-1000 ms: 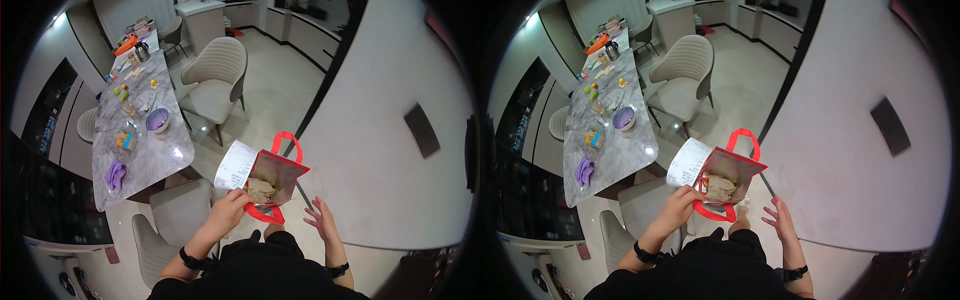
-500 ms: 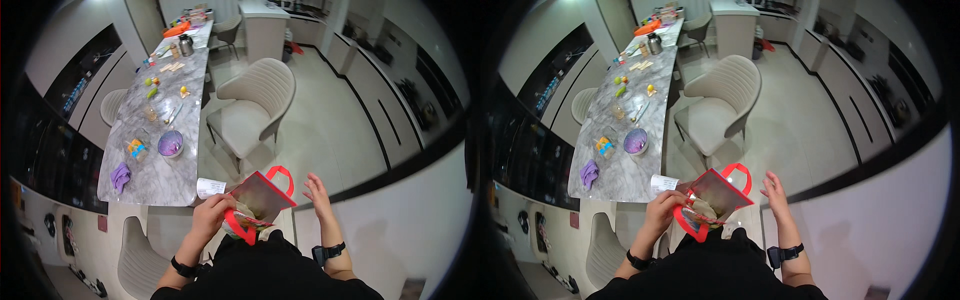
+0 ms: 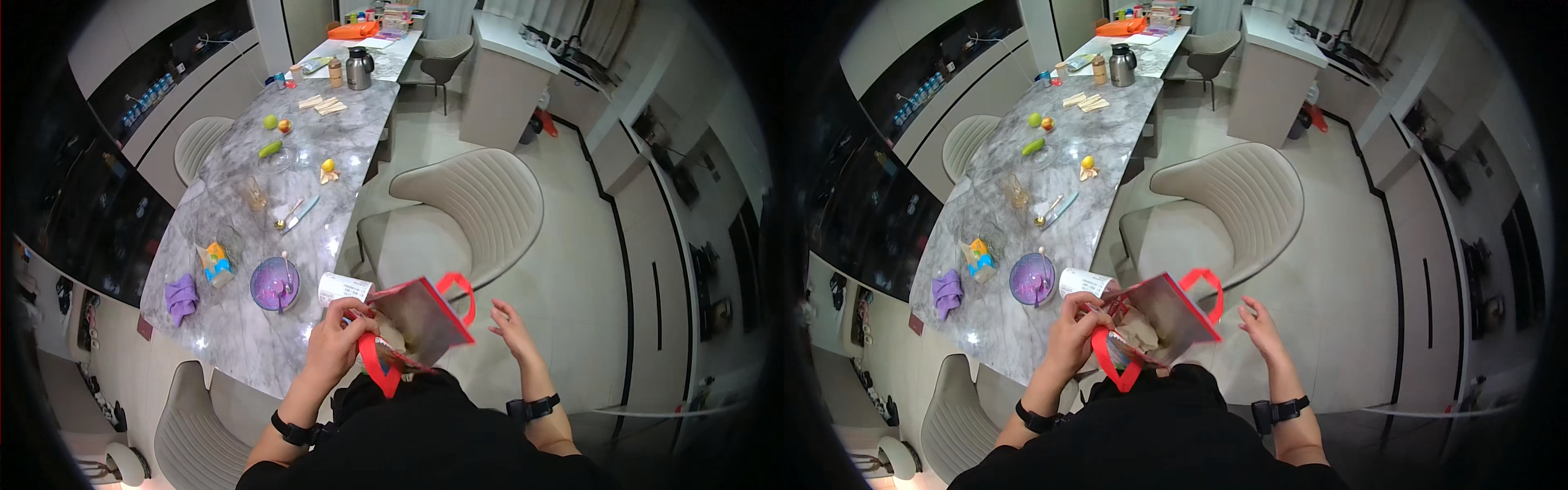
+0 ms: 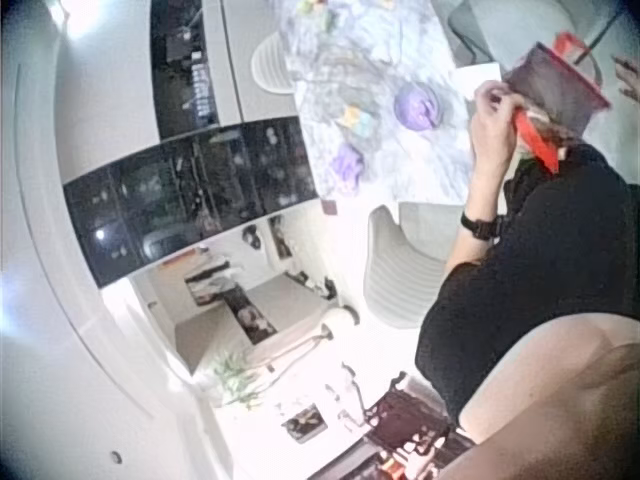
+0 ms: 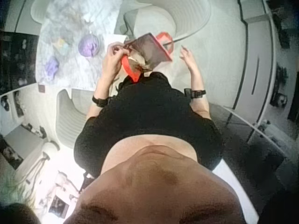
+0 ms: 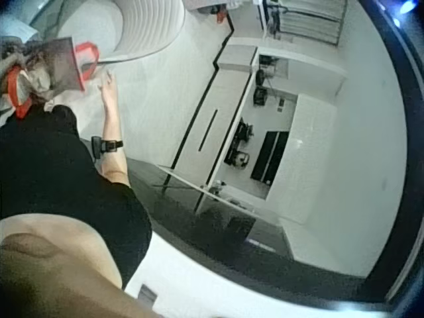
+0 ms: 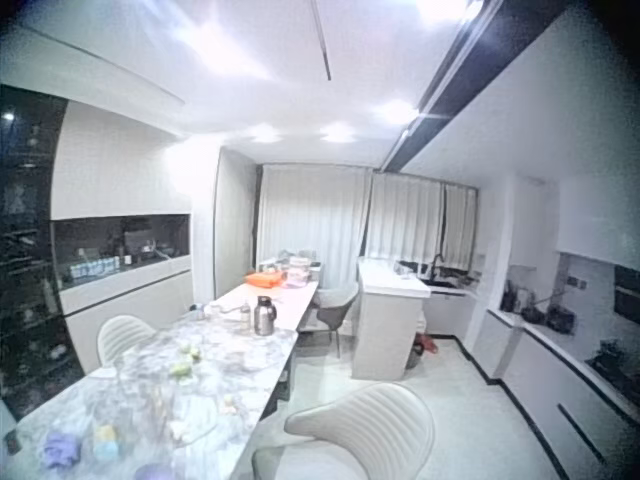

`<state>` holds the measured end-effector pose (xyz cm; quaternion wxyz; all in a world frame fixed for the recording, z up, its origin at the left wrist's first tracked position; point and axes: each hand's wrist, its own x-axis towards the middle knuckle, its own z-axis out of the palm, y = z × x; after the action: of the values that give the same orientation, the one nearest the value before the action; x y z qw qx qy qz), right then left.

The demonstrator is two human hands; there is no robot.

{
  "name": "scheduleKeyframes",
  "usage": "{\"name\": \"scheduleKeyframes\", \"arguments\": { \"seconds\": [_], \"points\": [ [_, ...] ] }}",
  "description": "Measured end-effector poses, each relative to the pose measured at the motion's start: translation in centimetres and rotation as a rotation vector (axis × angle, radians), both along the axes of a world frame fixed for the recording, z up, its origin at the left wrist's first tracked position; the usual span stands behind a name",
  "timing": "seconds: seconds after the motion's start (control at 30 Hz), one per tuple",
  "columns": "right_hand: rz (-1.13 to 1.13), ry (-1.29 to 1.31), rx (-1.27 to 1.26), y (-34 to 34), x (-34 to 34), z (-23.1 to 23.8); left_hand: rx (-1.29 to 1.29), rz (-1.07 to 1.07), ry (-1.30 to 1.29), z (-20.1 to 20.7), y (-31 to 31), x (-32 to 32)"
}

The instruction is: Clearing objects from a marble dining table and wiping the surface with a purple cloth.

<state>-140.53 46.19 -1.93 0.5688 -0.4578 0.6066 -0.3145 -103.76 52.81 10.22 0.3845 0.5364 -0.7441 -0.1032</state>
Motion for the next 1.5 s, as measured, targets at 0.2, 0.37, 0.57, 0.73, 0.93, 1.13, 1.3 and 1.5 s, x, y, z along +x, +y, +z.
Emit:
{"name": "scheduleKeyframes", "arguments": {
  "seconds": [0.2, 0.37, 0.57, 0.73, 0.93, 1.13, 1.3, 1.5],
  "points": [
    [0.121, 0.408, -0.14, -13.1, -4.2, -5.3, 0.017, 0.08, -0.015, 1.0, -8.0, 0.6],
    [0.557, 1.001, -0.204, -24.7, -8.2, -12.4, 0.054, 0.202, -0.022, 0.0, -12.8, 0.2],
    [1.29, 1.492, 0.009, -34.1, -10.1, -15.6, 0.213, 0.415, -0.008, 1.0, -17.7, -1.8],
    [1.252, 1.531, -0.074, -40.7, -11.3, -17.0, 0.312, 0.574, -0.049, 1.0, -21.0, -3.3],
    [1.286, 1.392, 0.221, -54.0, -3.3, -17.8, 0.222, 0.814, 0.08, -0.3, -22.4, -5.1],
    [1.051, 0.393, -0.573, -55.4, 14.7, -14.7, 0.224, 0.992, 0.098, 1.1, -20.9, -6.6],
    [1.126, 0.161, -0.588, -51.2, 28.5, -11.5, 0.201, 1.006, 0.176, -0.7, -18.7, -5.6],
    [1.128, 0.257, -0.851, -49.3, 35.7, -13.2, 0.31, 0.934, 0.189, -1.9, -17.4, -3.7]
  ]
}}
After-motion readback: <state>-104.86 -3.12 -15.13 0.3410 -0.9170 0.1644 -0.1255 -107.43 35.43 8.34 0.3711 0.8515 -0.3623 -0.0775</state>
